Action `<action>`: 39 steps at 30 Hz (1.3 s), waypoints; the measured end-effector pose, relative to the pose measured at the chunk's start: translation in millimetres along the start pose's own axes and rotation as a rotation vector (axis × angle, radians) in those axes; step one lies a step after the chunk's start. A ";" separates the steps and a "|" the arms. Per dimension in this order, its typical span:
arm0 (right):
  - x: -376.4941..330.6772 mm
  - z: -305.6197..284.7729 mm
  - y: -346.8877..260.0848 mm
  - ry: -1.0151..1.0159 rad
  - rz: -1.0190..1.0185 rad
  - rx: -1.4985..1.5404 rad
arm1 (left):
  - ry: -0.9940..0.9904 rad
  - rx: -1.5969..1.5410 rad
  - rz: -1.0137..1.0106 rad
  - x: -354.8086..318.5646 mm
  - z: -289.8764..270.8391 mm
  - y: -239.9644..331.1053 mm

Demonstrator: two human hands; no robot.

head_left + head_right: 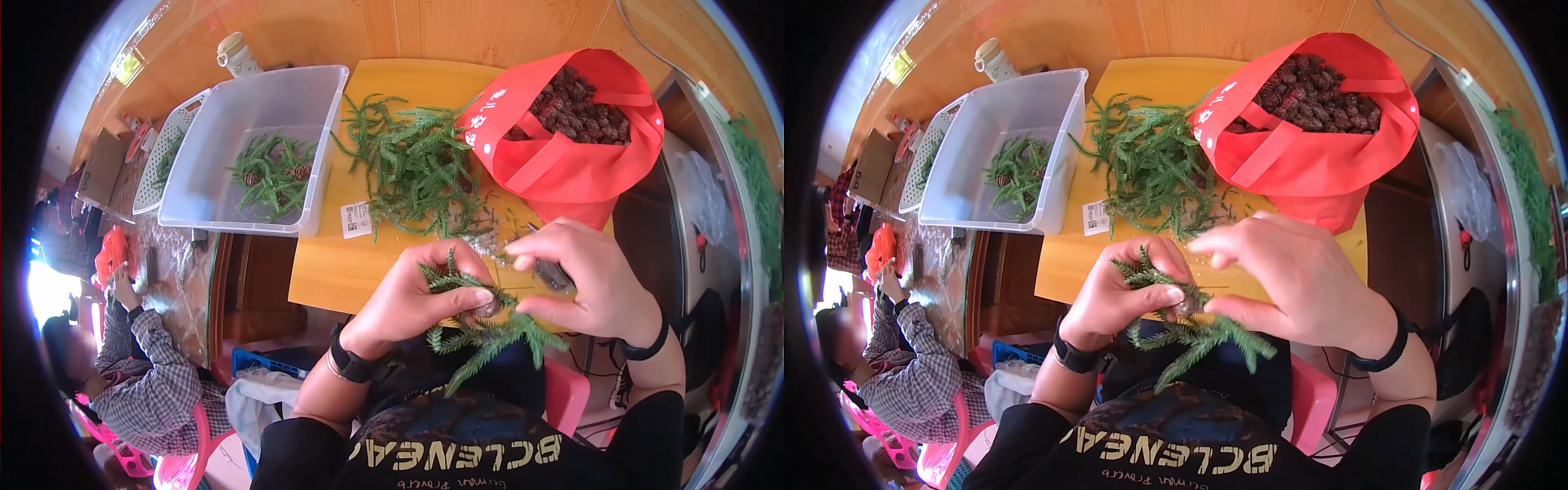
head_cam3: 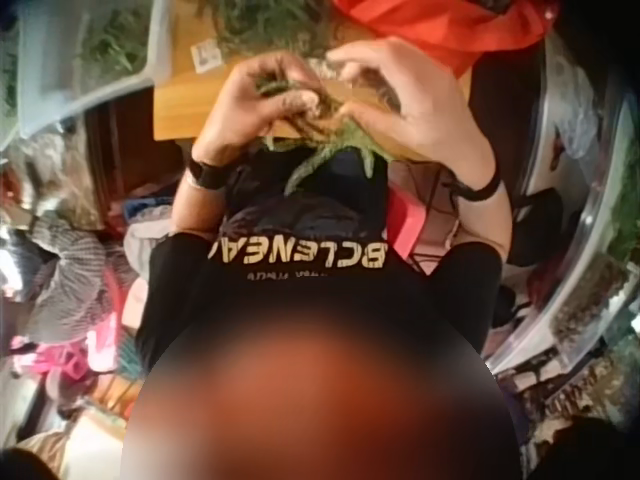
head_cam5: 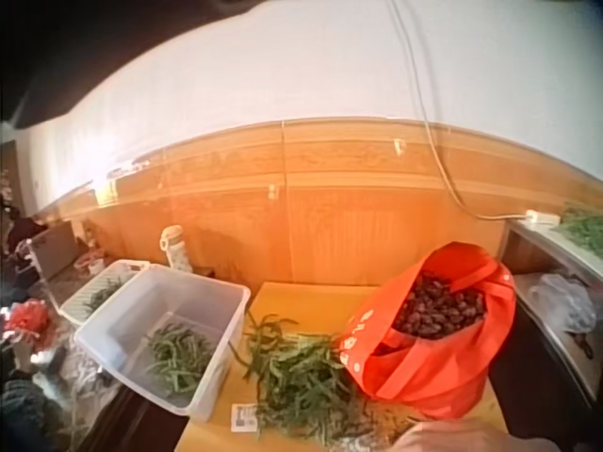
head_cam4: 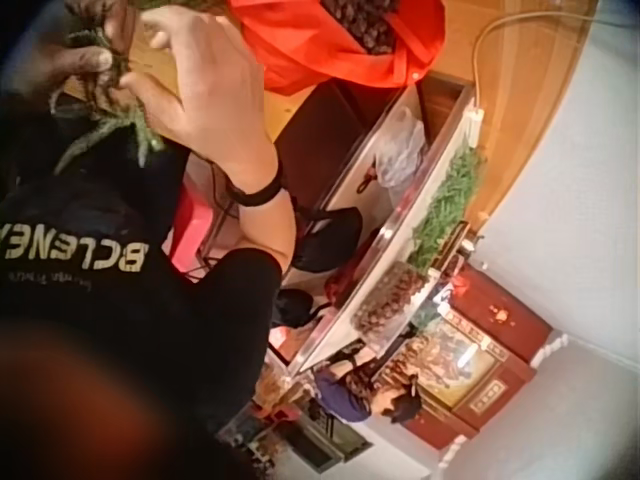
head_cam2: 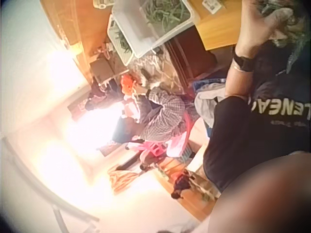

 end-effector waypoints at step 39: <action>-11.9 0.1 -15.9 0.016 -0.382 -0.587 | 0.015 0.788 0.350 -1.4 27.2 19.6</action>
Point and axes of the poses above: each hand's wrist, its own x-axis towards the middle knuckle, its own z-axis out of the palm, y = z × x, the point moved 5 cm from there along x, towards the middle knuckle, and after that the axes turned 1 degree about z, right-handed, at the moved point
